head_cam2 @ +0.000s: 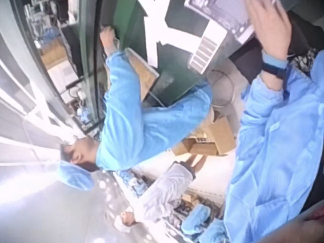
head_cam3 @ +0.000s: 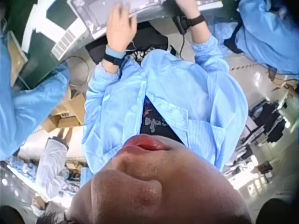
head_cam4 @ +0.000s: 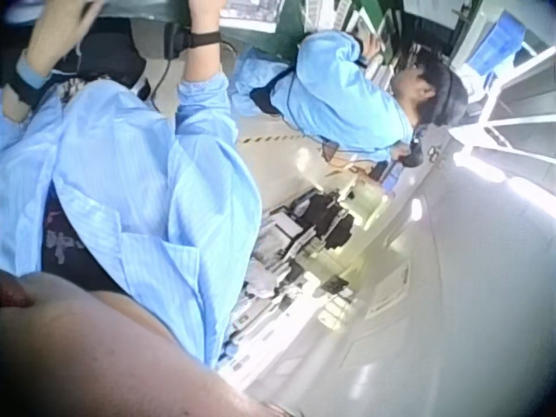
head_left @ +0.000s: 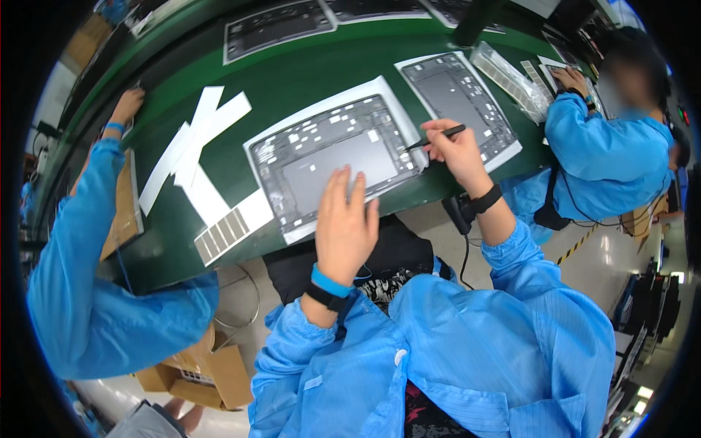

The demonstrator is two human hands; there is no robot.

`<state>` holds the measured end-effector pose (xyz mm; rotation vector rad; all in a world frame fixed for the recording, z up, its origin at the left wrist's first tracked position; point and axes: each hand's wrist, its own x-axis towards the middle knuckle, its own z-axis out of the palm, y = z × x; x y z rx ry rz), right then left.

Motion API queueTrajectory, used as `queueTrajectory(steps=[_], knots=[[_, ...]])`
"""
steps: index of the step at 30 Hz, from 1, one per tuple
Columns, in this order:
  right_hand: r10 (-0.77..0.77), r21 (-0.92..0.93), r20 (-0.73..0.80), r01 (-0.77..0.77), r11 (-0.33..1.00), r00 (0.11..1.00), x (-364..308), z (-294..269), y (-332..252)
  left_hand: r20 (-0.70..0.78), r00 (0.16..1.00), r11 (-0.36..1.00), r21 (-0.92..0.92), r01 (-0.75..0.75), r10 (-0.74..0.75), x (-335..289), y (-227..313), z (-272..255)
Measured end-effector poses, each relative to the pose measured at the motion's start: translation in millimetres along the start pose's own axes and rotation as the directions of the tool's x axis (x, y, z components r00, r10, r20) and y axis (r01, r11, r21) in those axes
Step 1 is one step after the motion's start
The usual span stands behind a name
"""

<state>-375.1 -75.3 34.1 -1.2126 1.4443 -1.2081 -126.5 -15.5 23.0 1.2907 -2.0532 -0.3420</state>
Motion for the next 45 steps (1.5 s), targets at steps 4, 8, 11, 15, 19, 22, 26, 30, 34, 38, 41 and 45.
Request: queueTrajectory(steps=[4, 8, 11, 15, 19, 22, 26, 30, 34, 38, 41, 45], knots=[[-0.08, -0.036, 0.023, 0.081, 0.996, 0.997, -3, -6, 8, 0.125, 0.987, 0.994, 0.041, -0.105, 0.1, 29, 19, 34], [-0.073, -0.114, 0.094, 0.083, 0.99, 0.993, 1, -8, 2, 0.128, 0.982, 0.987, 0.062, -0.146, 0.138, 39, 19, 47], [-0.057, -0.173, 0.129, 0.079, 0.982, 0.99, 1, -8, -3, 0.156, 0.983, 0.99, 0.081, -0.112, 0.098, 39, 17, 49], [-0.142, -0.288, 0.112, 0.169, 0.943, 0.984, -2, -6, -8, 0.164, 0.981, 0.99, 0.079, -0.115, 0.101, 38, 16, 51], [-0.208, -0.385, 0.117, 0.237, 0.892, 0.971, -2, -4, -13, 0.168, 0.981, 0.991, 0.074, -0.11, 0.096, 40, 18, 50], [-0.163, -0.346, 0.134, 0.2, 0.916, 0.977, 2, -4, -16, 0.177, 0.981, 0.993, 0.079, -0.092, 0.077, 42, 21, 48], [-0.198, -0.383, 0.193, 0.259, 0.886, 0.961, 9, -9, -18, 0.176, 0.98, 0.979, 0.161, -0.124, 0.095, 44, 29, 53], [-0.122, -0.386, 0.23, 0.205, 0.899, 0.966, 12, -12, -17, 0.164, 0.983, 0.961, 0.247, -0.121, 0.081, 44, 39, 64], [-0.145, -0.216, 0.089, 0.161, 0.963, 0.985, 9, -6, -11, 0.171, 0.984, 0.924, 0.369, -0.103, 0.041, 51, 46, 70], [-0.029, -0.093, -0.253, 0.005, 0.996, 0.967, 5, 7, -2, 0.166, 0.984, 0.926, 0.357, -0.122, 0.065, 52, 45, 64], [-0.168, -0.168, -0.293, 0.122, 0.978, 0.941, 5, 15, 0, 0.155, 0.985, 0.941, 0.316, -0.119, 0.073, 47, 38, 60], [-0.401, -0.322, -0.507, 0.264, 0.909, 0.763, -2, 9, -12, 0.174, 0.98, 0.918, 0.366, -0.151, 0.092, 49, 42, 69]])
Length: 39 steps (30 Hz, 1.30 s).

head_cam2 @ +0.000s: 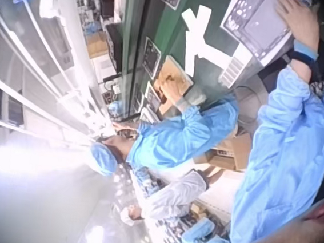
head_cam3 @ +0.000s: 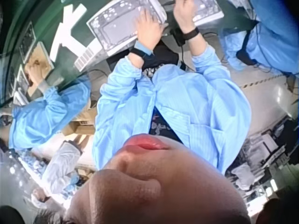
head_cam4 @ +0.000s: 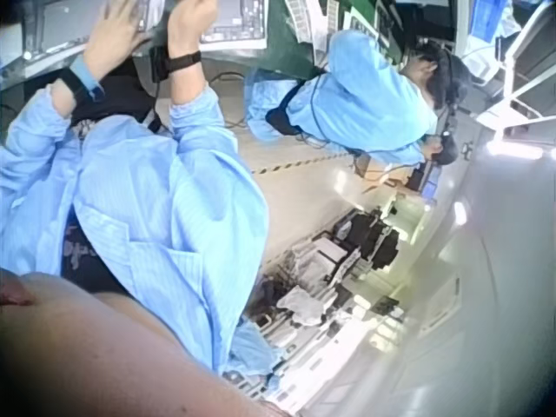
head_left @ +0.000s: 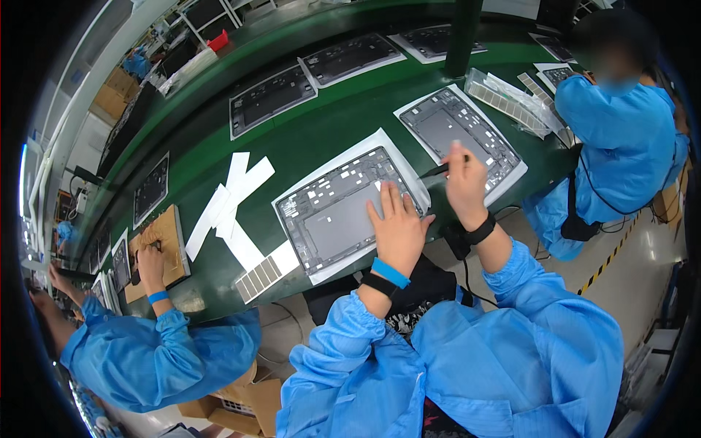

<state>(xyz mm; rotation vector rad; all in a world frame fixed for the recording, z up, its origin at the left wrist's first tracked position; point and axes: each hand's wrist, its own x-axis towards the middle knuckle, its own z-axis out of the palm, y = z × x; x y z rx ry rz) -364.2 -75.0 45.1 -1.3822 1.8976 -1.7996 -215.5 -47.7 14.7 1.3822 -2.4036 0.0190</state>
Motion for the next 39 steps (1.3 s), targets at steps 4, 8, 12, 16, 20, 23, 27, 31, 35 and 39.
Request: queueTrajectory(steps=[4, 8, 12, 16, 20, 23, 27, 31, 35, 39], knots=[[-0.037, 0.318, -0.047, 0.05, 0.947, 0.998, 23, -16, -12, -0.014, 1.0, 1.0, -0.001, -0.006, 0.006, -1, -1, -15], [0.272, -0.207, 0.517, -0.19, 0.96, 0.812, 29, -6, -13, -0.287, 0.91, 0.926, -0.317, 0.203, -0.298, -27, -51, -58], [0.218, -0.541, 0.681, 0.279, 0.793, 0.699, 14, 20, -7, -0.084, 0.647, 0.636, 0.128, 0.761, -0.758, -57, -133, -78], [0.169, -0.52, 0.679, 0.306, 0.798, 0.714, 9, 30, 0, -0.021, 0.688, 0.677, 0.163, 0.718, -0.725, -52, -164, -49], [0.156, -0.569, 0.688, 0.392, 0.723, 0.709, 5, 31, 2, -0.004, 0.789, 0.789, -0.006, 0.614, -0.614, -40, -159, -52], [0.078, -0.491, 0.675, 0.368, 0.79, 0.734, 0, 34, -1, -0.051, 0.713, 0.677, -0.367, 0.638, -0.699, -23, -163, -81], [0.04, -0.336, 0.61, 0.213, 0.917, 0.792, 10, 74, -27, -0.293, 0.8, 0.825, -0.408, 0.39, -0.523, 24, -226, -129], [0.077, 0.105, 0.823, -0.286, 0.953, 0.562, 52, 177, -76, -0.397, 0.849, 0.937, -0.131, 0.323, -0.349, 67, -374, -188], [0.065, 0.148, 0.958, -0.68, 0.718, 0.278, 68, 210, -91, -0.413, 0.823, 0.921, -0.149, 0.36, -0.389, 90, -538, -222], [0.053, 0.003, 0.996, -0.659, 0.752, 0.066, 59, 155, -72, -0.337, 0.775, 0.844, -0.257, 0.471, -0.535, 97, -678, -216]])
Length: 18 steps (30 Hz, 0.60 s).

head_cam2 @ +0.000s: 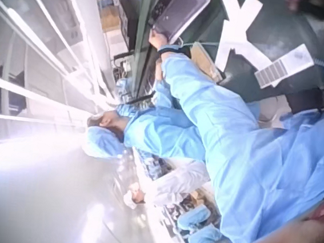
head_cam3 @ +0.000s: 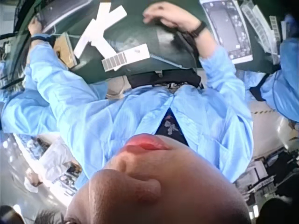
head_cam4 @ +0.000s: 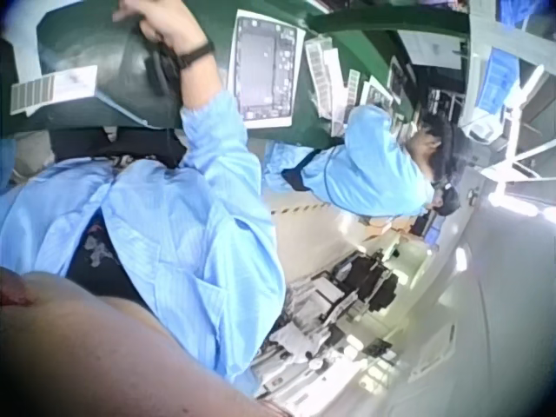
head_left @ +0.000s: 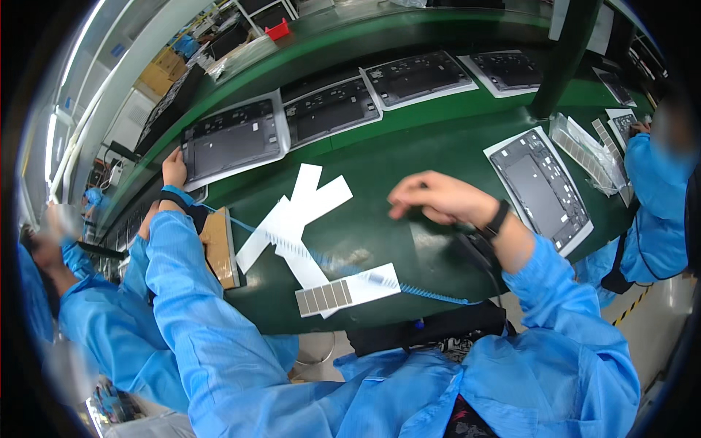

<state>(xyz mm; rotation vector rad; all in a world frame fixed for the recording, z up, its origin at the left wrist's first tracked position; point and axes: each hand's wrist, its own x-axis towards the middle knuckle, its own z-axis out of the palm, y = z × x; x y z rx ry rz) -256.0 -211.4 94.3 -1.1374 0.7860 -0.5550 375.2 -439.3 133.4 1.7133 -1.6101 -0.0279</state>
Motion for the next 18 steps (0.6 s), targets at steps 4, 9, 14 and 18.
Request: queueTrajectory(steps=[4, 9, 14, 18], knots=[[0.193, -0.254, -0.162, -0.23, 0.939, 0.968, -56, -3, 15, 0.118, 0.993, 0.969, 0.245, -0.024, -0.005, 50, -91, 29], [-0.081, -0.719, -0.471, -0.329, 0.612, 0.879, -86, 12, 36, 0.082, 0.994, 0.935, 0.351, 0.043, -0.077, 67, -144, 56], [-0.253, -0.812, -0.467, -0.297, 0.502, 0.847, -86, 21, 64, 0.31, 0.922, 0.738, 0.673, -0.041, -0.231, 63, -148, 86], [-0.35, -0.879, -0.446, -0.329, 0.346, 0.824, -79, 26, 68, 0.373, 0.857, 0.634, 0.77, -0.073, -0.355, 50, -146, 115]])
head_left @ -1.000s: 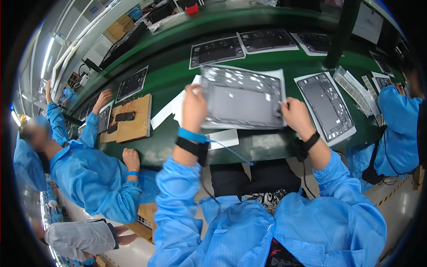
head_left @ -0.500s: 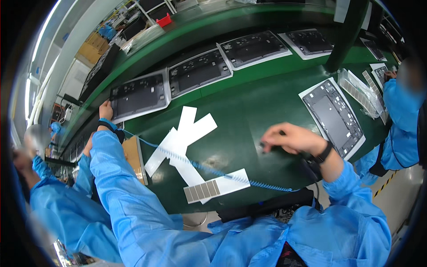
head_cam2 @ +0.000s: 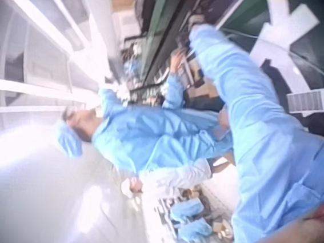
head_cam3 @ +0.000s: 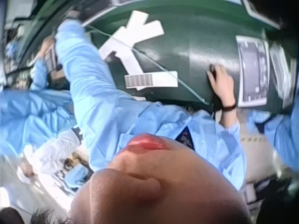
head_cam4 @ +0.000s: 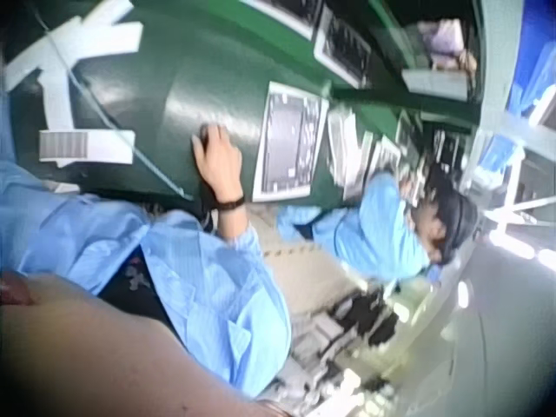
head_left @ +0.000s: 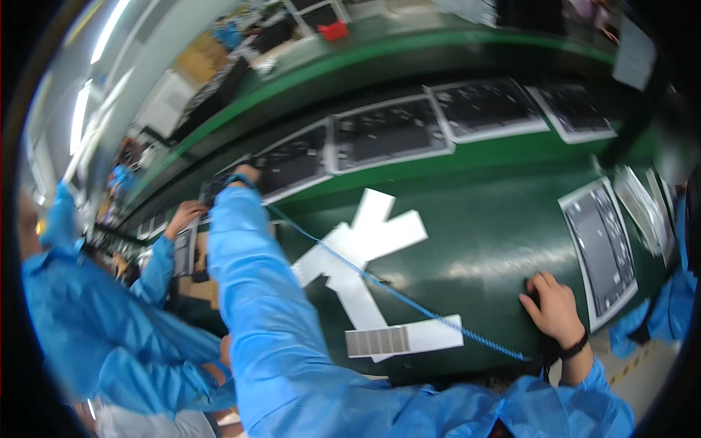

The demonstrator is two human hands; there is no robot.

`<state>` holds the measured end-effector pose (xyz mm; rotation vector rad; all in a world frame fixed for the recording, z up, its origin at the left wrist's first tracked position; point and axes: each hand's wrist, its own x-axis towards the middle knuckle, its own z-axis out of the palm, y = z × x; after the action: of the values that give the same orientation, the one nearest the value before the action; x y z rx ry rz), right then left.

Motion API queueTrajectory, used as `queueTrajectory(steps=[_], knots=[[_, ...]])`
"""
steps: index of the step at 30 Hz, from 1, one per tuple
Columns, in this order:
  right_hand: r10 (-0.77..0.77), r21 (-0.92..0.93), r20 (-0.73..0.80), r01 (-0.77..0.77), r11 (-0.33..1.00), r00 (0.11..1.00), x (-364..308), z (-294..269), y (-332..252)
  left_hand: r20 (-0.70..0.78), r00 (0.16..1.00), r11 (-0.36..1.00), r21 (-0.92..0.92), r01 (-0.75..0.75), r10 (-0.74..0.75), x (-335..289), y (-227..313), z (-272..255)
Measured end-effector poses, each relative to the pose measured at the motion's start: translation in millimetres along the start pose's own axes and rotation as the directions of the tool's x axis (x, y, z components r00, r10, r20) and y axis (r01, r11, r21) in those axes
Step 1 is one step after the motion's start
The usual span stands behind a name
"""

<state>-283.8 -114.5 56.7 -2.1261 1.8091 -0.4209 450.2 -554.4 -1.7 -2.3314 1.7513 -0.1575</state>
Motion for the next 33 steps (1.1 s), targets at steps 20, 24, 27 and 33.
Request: queueTrajectory(steps=[20, 24, 27, 33], knots=[[-0.098, 0.064, -0.099, 0.104, 0.993, 0.99, -9, 6, 23, 0.031, 0.971, 0.931, -0.292, -0.218, 0.237, -272, 488, -184], [-0.086, 0.114, -0.114, 0.099, 0.989, 0.99, -9, 7, 30, 0.015, 0.993, 0.951, -0.29, -0.106, 0.115, -272, 497, -167], [-0.109, 0.169, -0.129, 0.13, 0.977, 0.986, -7, 9, 37, -0.045, 0.998, 0.952, -0.304, -0.046, 0.034, -272, 502, -162], [-0.132, 0.214, -0.222, 0.18, 0.96, 0.966, -2, 14, 46, -0.025, 1.0, 0.939, -0.343, -0.006, -0.003, -249, 499, -164]])
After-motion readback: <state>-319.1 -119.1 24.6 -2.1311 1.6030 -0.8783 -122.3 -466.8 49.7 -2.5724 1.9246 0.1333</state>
